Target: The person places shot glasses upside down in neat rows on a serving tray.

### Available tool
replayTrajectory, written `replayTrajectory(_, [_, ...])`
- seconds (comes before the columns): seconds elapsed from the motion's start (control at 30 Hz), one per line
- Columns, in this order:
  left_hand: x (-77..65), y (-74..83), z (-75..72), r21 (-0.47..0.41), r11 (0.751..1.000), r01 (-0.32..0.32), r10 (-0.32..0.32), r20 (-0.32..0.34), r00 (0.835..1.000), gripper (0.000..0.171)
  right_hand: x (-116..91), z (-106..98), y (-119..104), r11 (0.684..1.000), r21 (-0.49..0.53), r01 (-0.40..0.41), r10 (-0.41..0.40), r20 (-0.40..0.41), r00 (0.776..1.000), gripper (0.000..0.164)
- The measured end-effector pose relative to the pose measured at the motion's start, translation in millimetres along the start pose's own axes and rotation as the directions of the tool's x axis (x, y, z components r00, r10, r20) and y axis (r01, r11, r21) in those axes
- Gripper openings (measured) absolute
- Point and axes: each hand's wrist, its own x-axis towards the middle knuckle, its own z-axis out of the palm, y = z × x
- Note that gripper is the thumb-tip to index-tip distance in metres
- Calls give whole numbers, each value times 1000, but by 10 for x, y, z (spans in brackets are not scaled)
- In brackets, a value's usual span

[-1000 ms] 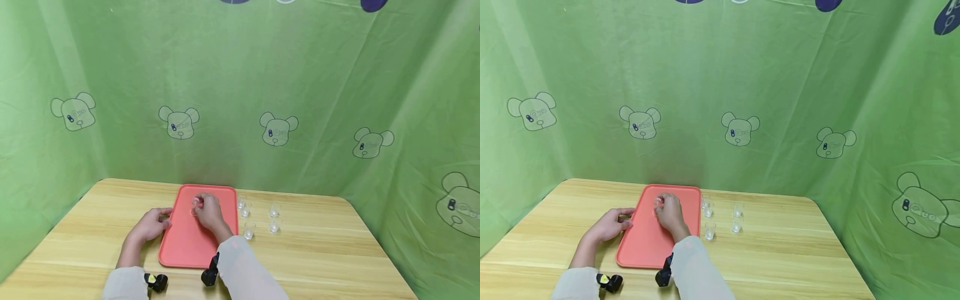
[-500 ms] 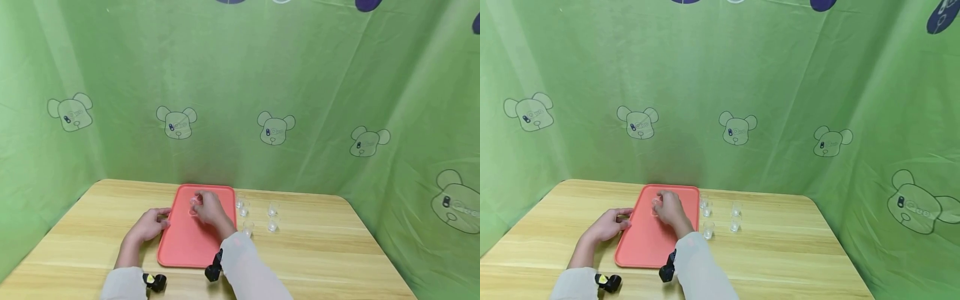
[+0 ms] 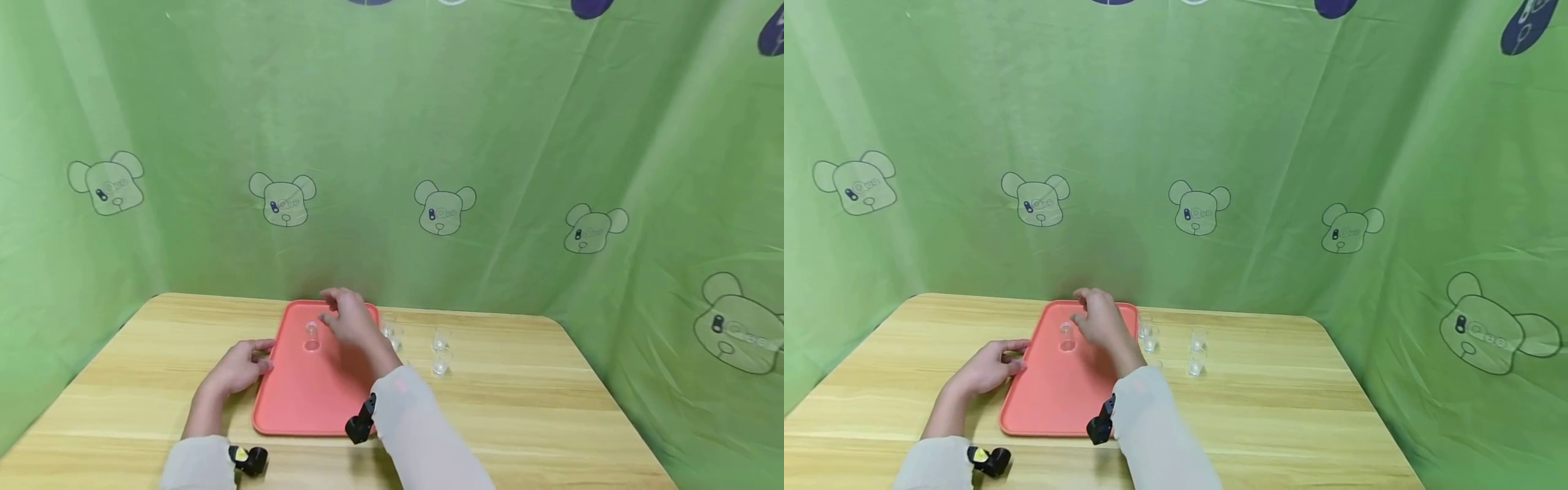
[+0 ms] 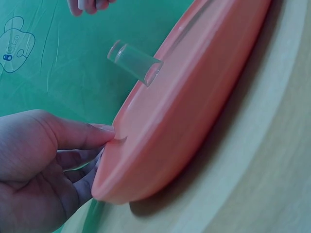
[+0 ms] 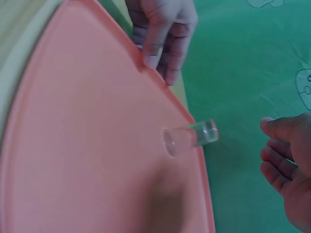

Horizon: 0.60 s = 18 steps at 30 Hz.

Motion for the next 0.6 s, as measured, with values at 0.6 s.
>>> replayTrajectory(0.6, [4, -10, -2, 0, 1000, -5, 5, 6, 1000, 45, -103, -495, 131, 998, -11, 61, -62, -93, 994, 42])
